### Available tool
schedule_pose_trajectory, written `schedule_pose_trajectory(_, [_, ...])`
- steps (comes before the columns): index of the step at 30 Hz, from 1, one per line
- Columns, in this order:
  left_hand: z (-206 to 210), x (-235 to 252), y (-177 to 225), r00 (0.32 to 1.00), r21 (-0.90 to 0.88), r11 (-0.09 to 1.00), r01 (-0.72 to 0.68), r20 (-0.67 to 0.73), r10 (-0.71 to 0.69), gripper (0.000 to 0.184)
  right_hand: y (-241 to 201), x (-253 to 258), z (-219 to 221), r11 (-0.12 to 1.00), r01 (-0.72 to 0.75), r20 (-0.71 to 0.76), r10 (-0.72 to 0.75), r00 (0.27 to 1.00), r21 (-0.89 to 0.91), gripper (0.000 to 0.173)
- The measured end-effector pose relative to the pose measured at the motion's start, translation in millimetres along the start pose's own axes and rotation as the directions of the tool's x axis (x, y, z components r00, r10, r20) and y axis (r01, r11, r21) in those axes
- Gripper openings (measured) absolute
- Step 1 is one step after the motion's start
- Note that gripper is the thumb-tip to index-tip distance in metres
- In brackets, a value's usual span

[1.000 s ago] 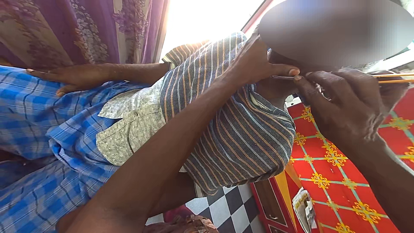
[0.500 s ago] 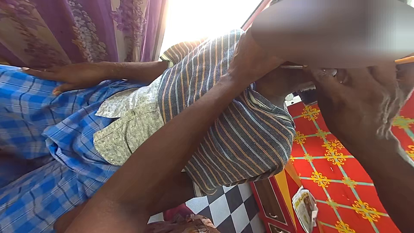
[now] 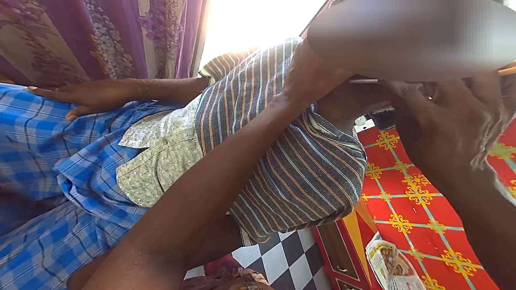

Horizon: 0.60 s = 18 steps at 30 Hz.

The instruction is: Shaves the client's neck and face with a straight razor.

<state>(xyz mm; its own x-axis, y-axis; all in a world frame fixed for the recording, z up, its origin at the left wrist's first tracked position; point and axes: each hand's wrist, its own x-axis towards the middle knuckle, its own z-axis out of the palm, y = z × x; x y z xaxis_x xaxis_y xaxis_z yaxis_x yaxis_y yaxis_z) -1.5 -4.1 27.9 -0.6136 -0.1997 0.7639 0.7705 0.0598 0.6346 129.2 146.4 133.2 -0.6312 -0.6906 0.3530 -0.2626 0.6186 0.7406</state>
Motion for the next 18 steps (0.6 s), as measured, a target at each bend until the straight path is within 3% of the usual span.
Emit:
schedule_pose_trajectory(2, [0.1, -0.3, -0.6, 1.0, -0.001, 1.0, -0.009, -0.009, 0.009, 0.073, 3.5, -0.2, 2.5, 1.0, -0.008, -0.026, 0.008, 1.0, 0.01, 0.027])
schedule_pose_trajectory(8, [1.0, -2.9, -1.9, 1.0, 0.008, 1.0, -0.008, -0.013, 0.008, 0.071, 3.1, -9.1, 1.7, 1.0, -0.018, 0.094, 0.017, 0.995, 0.016, 0.028])
schedule_pose_trajectory(10, [3.2, -5.8, -5.5, 1.0, -0.067, 0.998, 0.008, 0.013, -0.007, 0.073, 5.6, -20.0, 8.1, 0.999, 0.022, -0.017, -0.022, 1.0, 0.039, 0.028])
schedule_pose_trajectory(12, [4.7, -11.7, -6.5, 0.997, -0.13, 0.991, 0.035, 0.078, -0.024, 0.092, 7.2, -31.3, 15.7, 0.995, 0.081, -0.124, -0.074, 0.99, 0.051, 0.03])
schedule_pose_trajectory(14, [5.1, -16.8, -1.5, 0.983, -0.074, 0.992, 0.106, 0.155, -0.093, 0.113, 8.3, -38.0, 24.4, 0.994, 0.099, -0.158, -0.09, 0.983, 0.05, 0.03])
schedule_pose_trajectory(18, [13.6, -14.9, 6.5, 0.993, -0.047, 0.994, 0.094, 0.074, -0.09, 0.107, 14.5, -31.2, 31.9, 0.998, 0.052, -0.228, -0.044, 0.973, 0.03, 0.028])
